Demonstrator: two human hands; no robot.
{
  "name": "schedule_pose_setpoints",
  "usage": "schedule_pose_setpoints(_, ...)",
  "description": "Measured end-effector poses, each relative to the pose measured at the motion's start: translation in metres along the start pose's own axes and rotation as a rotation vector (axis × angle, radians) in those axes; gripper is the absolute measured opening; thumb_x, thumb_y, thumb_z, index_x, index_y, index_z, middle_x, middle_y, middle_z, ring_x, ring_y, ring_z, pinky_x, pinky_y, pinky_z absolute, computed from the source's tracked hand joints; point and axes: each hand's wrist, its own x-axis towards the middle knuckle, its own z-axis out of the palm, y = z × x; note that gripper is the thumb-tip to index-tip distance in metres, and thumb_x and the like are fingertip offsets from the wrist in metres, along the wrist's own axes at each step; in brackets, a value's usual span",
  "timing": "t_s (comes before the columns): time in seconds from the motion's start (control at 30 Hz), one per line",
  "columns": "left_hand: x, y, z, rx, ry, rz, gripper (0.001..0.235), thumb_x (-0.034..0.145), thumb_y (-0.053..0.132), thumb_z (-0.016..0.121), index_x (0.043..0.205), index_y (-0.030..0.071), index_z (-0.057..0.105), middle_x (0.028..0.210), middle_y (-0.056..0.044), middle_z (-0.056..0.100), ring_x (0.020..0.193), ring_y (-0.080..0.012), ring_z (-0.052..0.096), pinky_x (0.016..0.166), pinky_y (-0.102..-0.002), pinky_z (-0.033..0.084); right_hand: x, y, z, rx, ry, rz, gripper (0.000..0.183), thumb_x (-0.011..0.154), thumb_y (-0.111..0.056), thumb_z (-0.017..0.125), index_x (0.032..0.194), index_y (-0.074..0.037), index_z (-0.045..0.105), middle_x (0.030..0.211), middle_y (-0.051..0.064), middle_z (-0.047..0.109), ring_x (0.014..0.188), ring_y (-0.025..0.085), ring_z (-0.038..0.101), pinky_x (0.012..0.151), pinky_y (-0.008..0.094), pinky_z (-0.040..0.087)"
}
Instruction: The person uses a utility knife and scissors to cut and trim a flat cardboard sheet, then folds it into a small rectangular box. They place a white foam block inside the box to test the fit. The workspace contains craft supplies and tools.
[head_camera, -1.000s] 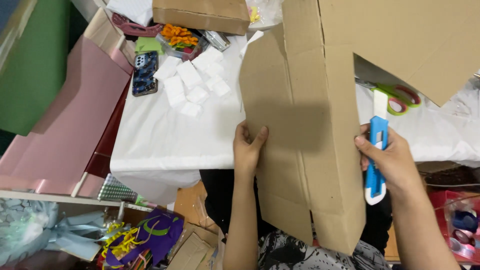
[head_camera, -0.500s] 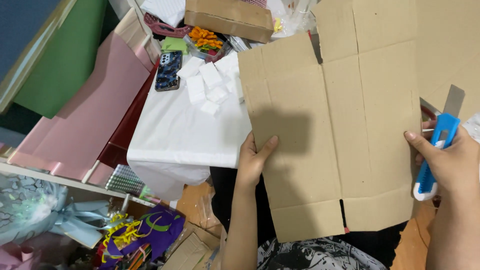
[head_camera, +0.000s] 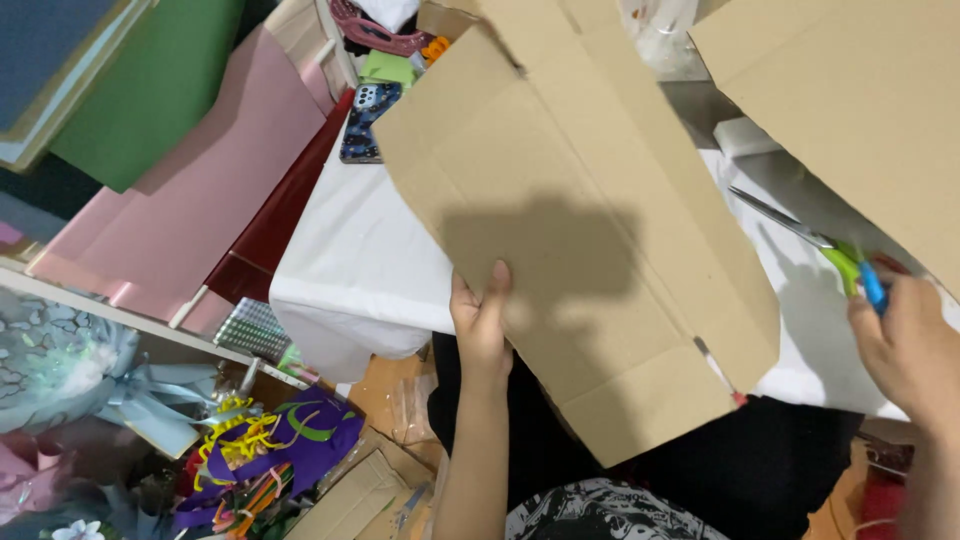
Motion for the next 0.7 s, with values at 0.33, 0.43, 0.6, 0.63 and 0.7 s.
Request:
schedule_pose_setpoints(0.33,-0.027,-0.042,-0.058,-0.161,-0.097,-0.135,0.061,0.086,-0.006,0.073,0.143,0.001,0.052,0.135,-0.017,0.066,0.125,-0.03,0.063,0.108,-0.046,0.051,0.028,0.061,0.061,-0.49,0.19,-0.391,0.063,0.089,-0.056,0.061,0.151,-0.046,0.057,0.115,0.002,0.064,0.1,0.026,0.068,0.077,0.043,0.059)
schedule_pose_setpoints(0.43,-0.031,-0.065,-0.065,-0.182,-0.131,-0.233,0.052,0.088,-0.004,0.074,0.137,0.008,0.059,0.129,-0.011,0.069,0.12,-0.0291,0.067,0.105,-0.047,0.054,0.053,0.09,0.075,-0.439,0.225,-0.363,0.07,0.089,-0.062,0.057,0.149,-0.028,0.066,0.125,0.012,0.073,0.117,0.03,0.07,0.092,0.041,0.06)
schedule_pose_setpoints(0.6,-0.041,-0.082,-0.051,-0.207,-0.22,-0.266,0.048,0.091,-0.001,0.074,0.136,0.007,0.059,0.133,-0.009,0.068,0.127,-0.0263,0.063,0.111,-0.043,0.052,0.124,0.23,0.153,-0.598,0.34,-0.367,0.029,0.113,-0.019,0.063,0.14,-0.009,0.068,0.123,0.007,0.076,0.115,0.019,0.074,0.11,0.026,0.057)
schedule_pose_setpoints(0.63,-0.043,-0.085,-0.051,-0.208,-0.216,-0.268,0.048,0.091,-0.001,0.074,0.136,0.007,0.059,0.133,-0.009,0.068,0.127,-0.0263,0.063,0.111,-0.043,0.052,0.126,0.231,0.16,-0.599,0.337,-0.368,0.029,0.113,-0.019,0.063,0.14,-0.009,0.068,0.123,0.007,0.076,0.115,0.019,0.074,0.11,0.026,0.057)
schedule_pose_setpoints(0.7,-0.048,-0.092,-0.052,-0.207,-0.185,-0.349,0.044,0.09,-0.005,0.075,0.128,0.014,0.064,0.117,-0.003,0.072,0.111,-0.0202,0.069,0.094,-0.034,0.059,0.13,0.234,0.173,0.9,0.119,0.089,0.027,0.127,-0.027,0.054,0.145,-0.007,0.048,0.134,0.009,0.051,0.123,0.025,0.054,0.106,0.047,0.047)
